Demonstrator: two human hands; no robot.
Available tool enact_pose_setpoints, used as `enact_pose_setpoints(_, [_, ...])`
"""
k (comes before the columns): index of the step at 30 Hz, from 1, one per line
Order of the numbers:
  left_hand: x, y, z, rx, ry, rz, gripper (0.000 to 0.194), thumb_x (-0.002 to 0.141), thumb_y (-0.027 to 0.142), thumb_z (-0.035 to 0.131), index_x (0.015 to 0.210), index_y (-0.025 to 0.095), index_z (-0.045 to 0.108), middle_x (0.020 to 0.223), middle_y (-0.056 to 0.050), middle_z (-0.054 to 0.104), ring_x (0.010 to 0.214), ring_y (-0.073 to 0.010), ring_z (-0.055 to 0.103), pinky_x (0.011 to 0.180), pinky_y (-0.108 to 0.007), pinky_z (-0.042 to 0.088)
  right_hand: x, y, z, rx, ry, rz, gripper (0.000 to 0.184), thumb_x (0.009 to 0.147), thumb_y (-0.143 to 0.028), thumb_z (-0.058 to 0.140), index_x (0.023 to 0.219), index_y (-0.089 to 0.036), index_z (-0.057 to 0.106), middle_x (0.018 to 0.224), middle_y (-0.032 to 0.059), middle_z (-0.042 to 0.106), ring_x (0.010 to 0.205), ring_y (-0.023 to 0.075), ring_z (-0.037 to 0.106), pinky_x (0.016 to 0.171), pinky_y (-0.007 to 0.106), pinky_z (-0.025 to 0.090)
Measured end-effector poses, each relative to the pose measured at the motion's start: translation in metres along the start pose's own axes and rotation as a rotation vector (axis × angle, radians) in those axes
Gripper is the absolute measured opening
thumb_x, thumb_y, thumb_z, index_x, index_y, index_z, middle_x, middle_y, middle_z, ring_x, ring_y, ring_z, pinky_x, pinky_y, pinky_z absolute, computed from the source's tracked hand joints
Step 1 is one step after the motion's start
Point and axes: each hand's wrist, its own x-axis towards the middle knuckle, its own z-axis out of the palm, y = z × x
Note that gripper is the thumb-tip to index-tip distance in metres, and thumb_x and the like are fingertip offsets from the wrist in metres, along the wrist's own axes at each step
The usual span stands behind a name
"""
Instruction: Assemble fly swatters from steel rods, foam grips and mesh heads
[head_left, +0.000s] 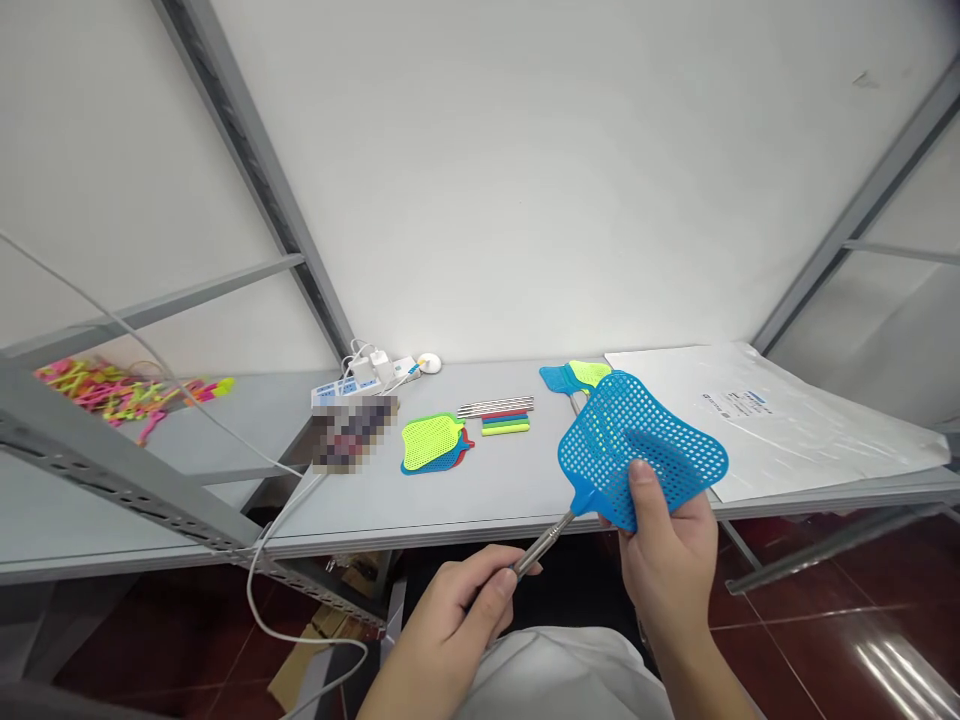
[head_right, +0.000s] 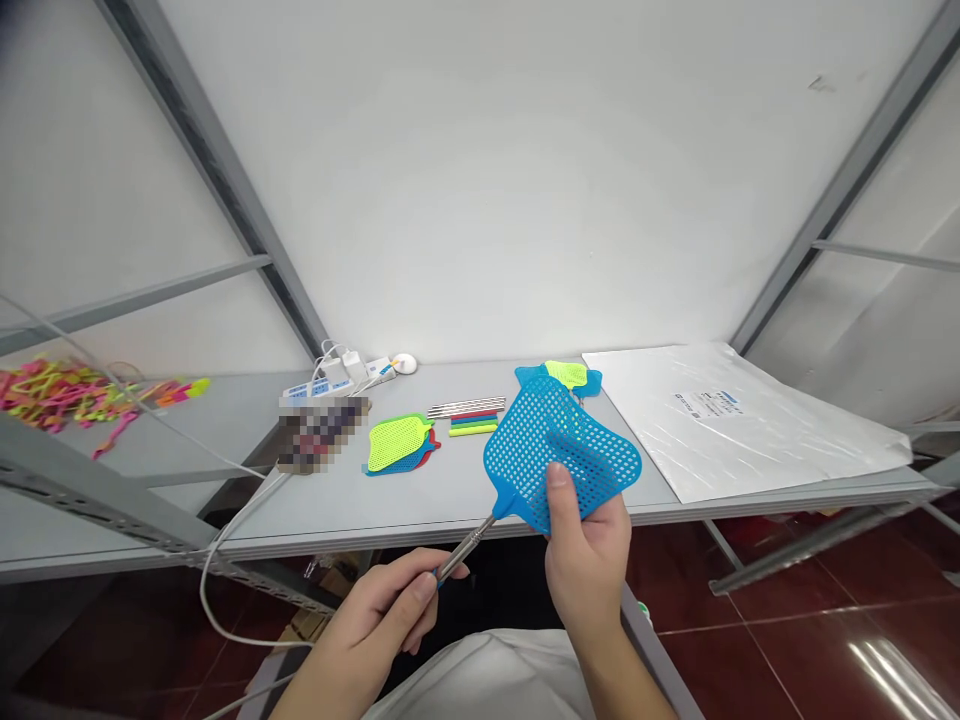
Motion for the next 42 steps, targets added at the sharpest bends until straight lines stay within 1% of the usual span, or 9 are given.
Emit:
enact_pose_setpoints(5, [-0.005,0.004,-0.003,-0.043,0.153,0.044,0.036,0.086,0.052,0.064,0.093,0.020,0.079,0.055,0.001,0.046,0.051,-0.0141,0.041,0.049,-0.023,0.038,-0.003,-0.004,-0.002,0.031,-0.306,0.148,0.025,0.083,-0.034,0.073,0.072,-0.018,0.059,0.061,-0.0040,0.057,0.046,0.0091,0.051,0.044,0.024,0.046])
enact_pose_setpoints(18, [-0.011,0.001,-0.031,0.340,0.044,0.143,0.032,0.097,0.043,0.051,0.116,0.028,0.073,0.090,-0.005,0.072,0.072,-0.0184,0.060,0.065,-0.026,0.046,-0.006,0.009,-0.002,-0.004,-0.577,0.229,0.028,0.088,-0.035,0.069,0.070,-0.021,0.053,0.053,-0.0080,0.045,0.045,0.0084,0.043,0.048,0.026,0.045])
enact_pose_setpoints(22, [-0.019,0.007,-0.038,0.335,-0.011,0.133,0.032,0.099,0.040,0.049,0.124,0.031,0.069,0.071,-0.001,0.064,0.066,-0.0158,0.055,0.063,-0.025,0.043,-0.009,0.014,-0.004,-0.126,-0.785,0.234,0.026,0.090,-0.038,0.066,0.073,-0.020,0.061,0.056,-0.0033,0.057,0.051,0.0109,0.051,0.053,0.027,0.045])
enact_pose_setpoints(25, [-0.021,0.005,-0.046,0.157,-0.156,0.119,0.037,0.098,0.040,0.053,0.132,0.030,0.063,0.069,-0.001,0.061,0.064,-0.0152,0.055,0.059,-0.024,0.043,-0.016,0.014,0.000,-0.094,-0.841,0.244,0.026,0.092,-0.038,0.064,0.073,-0.019,0.063,0.056,-0.0029,0.057,0.053,0.0121,0.055,0.055,0.027,0.046])
enact_pose_setpoints(29, [-0.002,-0.019,-0.048,-0.555,-0.488,0.265,0.080,0.079,0.072,0.061,0.141,0.022,0.054,0.087,-0.012,0.069,0.046,-0.0133,0.055,0.046,-0.027,0.044,-0.028,0.019,0.011,0.099,-0.699,0.277,0.021,0.092,-0.038,0.063,0.082,-0.019,0.063,0.055,-0.0047,0.055,0.048,0.0116,0.054,0.055,0.029,0.049])
enact_pose_setpoints(31, [0.015,-0.032,-0.035,-0.912,-0.377,0.436,0.101,0.055,0.090,0.061,0.129,0.021,0.065,0.083,-0.008,0.066,0.044,-0.0116,0.051,0.042,-0.026,0.043,-0.035,0.025,0.016,0.112,-0.586,0.264,0.021,0.091,-0.039,0.064,0.084,-0.019,0.064,0.059,-0.0037,0.057,0.050,0.0116,0.055,0.055,0.028,0.049])
enact_pose_setpoints(34, [0.035,-0.041,0.000,-0.893,-0.068,0.320,0.092,0.049,0.079,0.076,0.121,0.023,0.067,0.080,-0.003,0.063,0.048,-0.0109,0.051,0.048,-0.026,0.047,-0.046,0.037,0.023,0.013,-0.437,0.221,0.029,0.088,-0.043,0.067,0.071,-0.020,0.060,0.057,-0.0039,0.054,0.047,0.0102,0.050,0.047,0.024,0.044])
enact_pose_setpoints(38, [0.043,-0.037,0.025,-0.750,0.135,0.314,0.030,0.084,0.045,0.074,0.098,0.018,0.070,0.062,0.003,0.056,0.044,-0.0084,0.051,0.055,-0.026,0.048,-0.052,0.049,0.028,-0.063,-0.430,0.142,0.033,0.084,-0.042,0.071,0.064,-0.020,0.058,0.056,-0.0039,0.051,0.051,0.0107,0.050,0.053,0.025,0.046])
enact_pose_setpoints(42, [0.036,-0.027,0.004,-0.722,0.295,0.392,0.019,0.091,0.036,0.068,0.095,0.017,0.070,0.058,0.004,0.055,0.048,-0.0103,0.057,0.057,-0.026,0.048,-0.025,0.038,0.019,0.003,-0.386,0.110,0.029,0.086,-0.042,0.069,0.070,-0.020,0.060,0.052,-0.0064,0.047,0.050,0.0108,0.049,0.059,0.029,0.049])
